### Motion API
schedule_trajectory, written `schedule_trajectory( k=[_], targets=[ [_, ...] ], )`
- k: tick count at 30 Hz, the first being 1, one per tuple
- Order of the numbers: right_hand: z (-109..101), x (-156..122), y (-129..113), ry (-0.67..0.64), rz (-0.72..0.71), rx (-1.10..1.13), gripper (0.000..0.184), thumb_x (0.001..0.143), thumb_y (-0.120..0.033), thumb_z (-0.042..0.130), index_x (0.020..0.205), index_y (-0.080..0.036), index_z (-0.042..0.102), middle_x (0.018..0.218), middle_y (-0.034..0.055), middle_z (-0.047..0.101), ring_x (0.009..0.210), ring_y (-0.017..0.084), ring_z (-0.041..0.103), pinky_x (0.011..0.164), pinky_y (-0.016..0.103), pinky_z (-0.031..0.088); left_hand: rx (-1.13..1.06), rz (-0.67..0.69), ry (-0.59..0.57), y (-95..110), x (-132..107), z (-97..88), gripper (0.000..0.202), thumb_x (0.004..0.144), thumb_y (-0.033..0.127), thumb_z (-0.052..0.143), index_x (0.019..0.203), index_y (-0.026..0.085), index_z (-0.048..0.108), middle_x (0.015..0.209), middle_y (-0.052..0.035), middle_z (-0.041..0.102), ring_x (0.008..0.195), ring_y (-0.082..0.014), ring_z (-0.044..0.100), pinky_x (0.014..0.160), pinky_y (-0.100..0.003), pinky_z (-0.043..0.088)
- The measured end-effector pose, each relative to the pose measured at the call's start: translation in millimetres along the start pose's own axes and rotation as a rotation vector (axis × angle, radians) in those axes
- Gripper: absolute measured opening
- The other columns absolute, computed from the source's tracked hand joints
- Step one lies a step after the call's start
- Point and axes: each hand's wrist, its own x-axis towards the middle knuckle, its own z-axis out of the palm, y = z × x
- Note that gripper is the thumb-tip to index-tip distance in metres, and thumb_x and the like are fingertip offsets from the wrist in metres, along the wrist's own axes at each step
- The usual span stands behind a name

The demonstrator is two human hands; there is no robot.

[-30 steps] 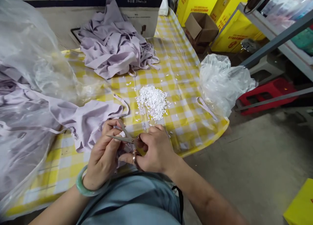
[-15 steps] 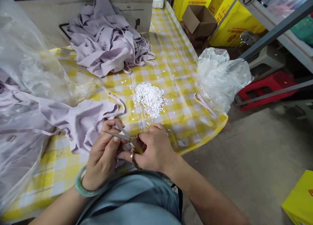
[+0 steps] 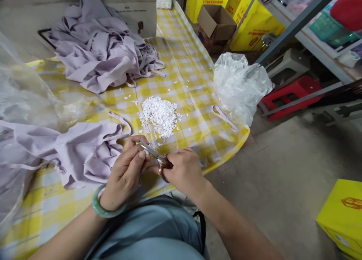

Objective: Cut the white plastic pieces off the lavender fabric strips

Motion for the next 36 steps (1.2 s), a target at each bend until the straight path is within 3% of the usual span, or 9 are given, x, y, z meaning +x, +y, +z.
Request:
schedule_trajectory(
  k=[5, 9, 11, 16, 21, 30, 36],
  targets=[
    [-7.5, 0.9, 9.6, 0.036, 0.146, 0.146, 0.044, 0.08, -0.054, 0.07, 0.058, -0.021, 0.052, 0.053, -0.0011, 0.054, 0.054, 0.014, 0.048, 0.056, 0.027, 0.035, -0.021, -0.012, 0.004, 1.4, -0.1, -0.1, 0.033, 0.102, 0.027, 0.039, 0.073, 0.019, 0.054, 0.099, -0.0087, 0.052, 0.109, -0.0218, 0.047, 0.09, -0.032, 0.042],
    [-9.2, 1.8, 7.5, 0.105, 0.053, 0.203, 0.035, 0.08, -0.054, 0.068, 0.079, -0.021, 0.056, 0.07, 0.0024, 0.059, 0.063, 0.017, 0.054, 0.061, 0.03, 0.043, -0.039, 0.003, 0.023, 7.0, -13.1, -7.1, 0.03, 0.102, 0.026, 0.037, 0.079, 0.018, 0.056, 0.101, -0.0088, 0.05, 0.104, -0.0208, 0.048, 0.09, -0.032, 0.043],
    [-6.7, 3.9, 0.9, 0.071, -0.033, 0.224, 0.034, 0.082, -0.053, 0.067, 0.082, -0.021, 0.057, 0.073, 0.003, 0.06, 0.065, 0.018, 0.055, 0.063, 0.03, 0.045, -0.059, -0.022, 0.037, 9.0, -18.6, -11.8, 0.032, 0.102, 0.028, 0.037, 0.078, 0.018, 0.056, 0.101, -0.0093, 0.051, 0.102, -0.0213, 0.049, 0.089, -0.033, 0.044],
    [-0.3, 8.8, -25.5, -0.103, -0.171, 0.166, 0.04, 0.074, -0.056, 0.074, 0.072, -0.021, 0.056, 0.068, 0.0026, 0.059, 0.067, 0.019, 0.054, 0.064, 0.031, 0.041, -0.1, -0.078, 0.128, 11.8, -24.6, -23.5, 0.034, 0.102, 0.032, 0.039, 0.074, 0.019, 0.054, 0.102, -0.0097, 0.051, 0.104, -0.0225, 0.048, 0.09, -0.033, 0.045],
    [-1.0, 12.7, -33.9, -0.137, -0.128, 0.081, 0.05, 0.072, -0.063, 0.073, 0.06, -0.021, 0.048, 0.062, 0.0012, 0.055, 0.063, 0.017, 0.049, 0.062, 0.03, 0.036, -0.091, -0.036, 0.115, 11.2, -25.5, -28.2, 0.033, 0.102, 0.032, 0.038, 0.077, 0.019, 0.055, 0.103, -0.0094, 0.05, 0.101, -0.0217, 0.048, 0.088, -0.032, 0.044],
    [-5.3, 13.6, -32.9, -0.147, -0.119, 0.078, 0.053, 0.068, -0.062, 0.077, 0.057, -0.02, 0.047, 0.059, -0.0005, 0.053, 0.062, 0.015, 0.049, 0.065, 0.029, 0.034, -0.054, 0.101, 0.059, 6.4, -23.8, -24.0, 0.031, 0.102, 0.026, 0.038, 0.078, 0.021, 0.057, 0.083, -0.007, 0.054, 0.103, -0.0239, 0.046, 0.091, -0.037, 0.041],
    [-6.1, 14.0, -30.3, -0.137, -0.117, 0.102, 0.053, 0.07, -0.061, 0.075, 0.055, -0.02, 0.046, 0.058, -0.0014, 0.051, 0.062, 0.014, 0.048, 0.066, 0.028, 0.034, -0.059, 0.109, 0.044, 3.7, -23.9, -20.5, 0.027, 0.101, 0.019, 0.038, 0.083, 0.021, 0.057, 0.087, -0.0064, 0.055, 0.106, -0.0221, 0.044, 0.09, -0.034, 0.04]
  ],
)
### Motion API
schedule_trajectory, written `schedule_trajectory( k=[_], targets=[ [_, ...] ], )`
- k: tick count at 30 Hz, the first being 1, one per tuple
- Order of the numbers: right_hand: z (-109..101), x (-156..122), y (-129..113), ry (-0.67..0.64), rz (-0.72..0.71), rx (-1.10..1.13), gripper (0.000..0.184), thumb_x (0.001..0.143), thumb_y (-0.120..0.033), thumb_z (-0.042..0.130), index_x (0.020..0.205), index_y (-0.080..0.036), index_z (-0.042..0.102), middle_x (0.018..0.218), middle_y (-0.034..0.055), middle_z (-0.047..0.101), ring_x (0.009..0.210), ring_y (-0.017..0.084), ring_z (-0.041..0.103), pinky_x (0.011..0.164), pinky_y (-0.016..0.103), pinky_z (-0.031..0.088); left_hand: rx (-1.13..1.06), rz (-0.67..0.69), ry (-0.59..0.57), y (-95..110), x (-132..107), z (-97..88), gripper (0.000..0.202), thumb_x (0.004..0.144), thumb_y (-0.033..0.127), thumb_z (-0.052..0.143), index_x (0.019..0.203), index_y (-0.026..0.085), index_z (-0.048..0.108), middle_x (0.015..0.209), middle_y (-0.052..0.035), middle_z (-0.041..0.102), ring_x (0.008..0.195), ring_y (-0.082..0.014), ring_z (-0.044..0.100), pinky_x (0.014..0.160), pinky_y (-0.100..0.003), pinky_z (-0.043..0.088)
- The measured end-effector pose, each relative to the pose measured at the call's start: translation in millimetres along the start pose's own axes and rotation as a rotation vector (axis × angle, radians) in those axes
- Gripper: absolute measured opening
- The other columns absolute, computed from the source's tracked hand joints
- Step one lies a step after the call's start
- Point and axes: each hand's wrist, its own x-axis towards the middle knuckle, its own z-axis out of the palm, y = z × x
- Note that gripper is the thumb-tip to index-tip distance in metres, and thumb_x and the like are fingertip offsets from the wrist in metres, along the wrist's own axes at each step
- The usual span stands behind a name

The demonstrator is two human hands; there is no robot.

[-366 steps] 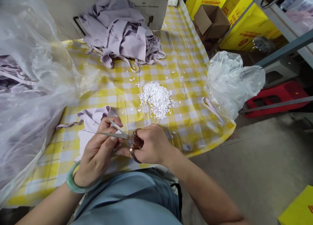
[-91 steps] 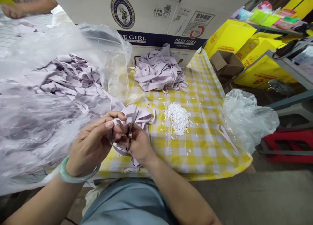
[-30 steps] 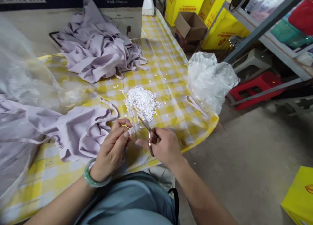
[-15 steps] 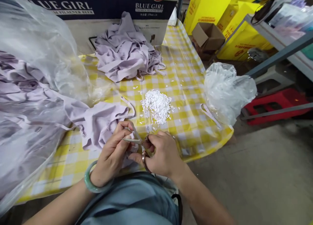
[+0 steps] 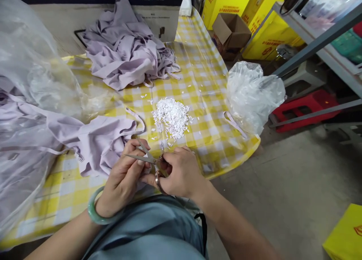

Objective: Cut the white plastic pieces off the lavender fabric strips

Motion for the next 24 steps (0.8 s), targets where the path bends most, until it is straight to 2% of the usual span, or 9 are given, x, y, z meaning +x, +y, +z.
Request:
schedule_trajectory(
  k=[4, 9, 16, 21, 24],
  targets=[
    [0.8, -1.1, 3.6, 0.015, 0.007, -0.032, 0.054, 0.071, -0.063, 0.073, 0.054, -0.019, 0.047, 0.056, -0.0017, 0.049, 0.06, 0.013, 0.046, 0.065, 0.027, 0.032, 0.003, 0.01, -0.012, -0.9, 0.4, 0.9, 0.025, 0.101, 0.015, 0.038, 0.083, 0.021, 0.055, 0.084, -0.0045, 0.054, 0.107, -0.0211, 0.043, 0.092, -0.033, 0.039],
    [3.6, -3.1, 8.9, 0.099, -0.022, -0.075, 0.052, 0.074, -0.061, 0.07, 0.052, -0.019, 0.049, 0.055, -0.0022, 0.048, 0.057, 0.012, 0.043, 0.063, 0.027, 0.032, 0.025, 0.005, -0.022, 0.3, 2.5, 1.9, 0.027, 0.1, 0.012, 0.038, 0.08, 0.02, 0.055, 0.082, -0.0041, 0.054, 0.105, -0.0205, 0.045, 0.091, -0.033, 0.039],
    [6.0, -7.4, 18.7, 0.151, -0.023, -0.14, 0.05, 0.078, -0.056, 0.068, 0.05, -0.018, 0.05, 0.051, -0.0023, 0.046, 0.054, 0.011, 0.041, 0.061, 0.026, 0.033, 0.052, -0.023, -0.053, 1.2, 7.7, 4.6, 0.028, 0.1, 0.01, 0.037, 0.081, 0.018, 0.056, 0.097, -0.0057, 0.052, 0.107, -0.0184, 0.045, 0.094, -0.03, 0.038],
    [9.3, -10.4, 29.0, 0.176, -0.009, -0.179, 0.048, 0.08, -0.052, 0.068, 0.05, -0.018, 0.053, 0.05, -0.0014, 0.047, 0.053, 0.011, 0.041, 0.062, 0.027, 0.033, 0.037, -0.073, -0.08, 0.3, 10.6, 7.4, 0.028, 0.1, 0.013, 0.038, 0.079, 0.018, 0.056, 0.1, -0.0065, 0.05, 0.105, -0.0179, 0.046, 0.092, -0.029, 0.039],
    [8.1, -9.7, 36.3, 0.186, 0.047, -0.136, 0.052, 0.08, -0.054, 0.069, 0.049, -0.018, 0.049, 0.049, -0.0018, 0.045, 0.052, 0.011, 0.04, 0.059, 0.026, 0.032, -0.003, -0.125, -0.087, -2.1, 11.9, 8.2, 0.03, 0.101, 0.016, 0.038, 0.077, 0.018, 0.055, 0.094, -0.0061, 0.05, 0.106, -0.0188, 0.046, 0.092, -0.029, 0.04]
  ],
)
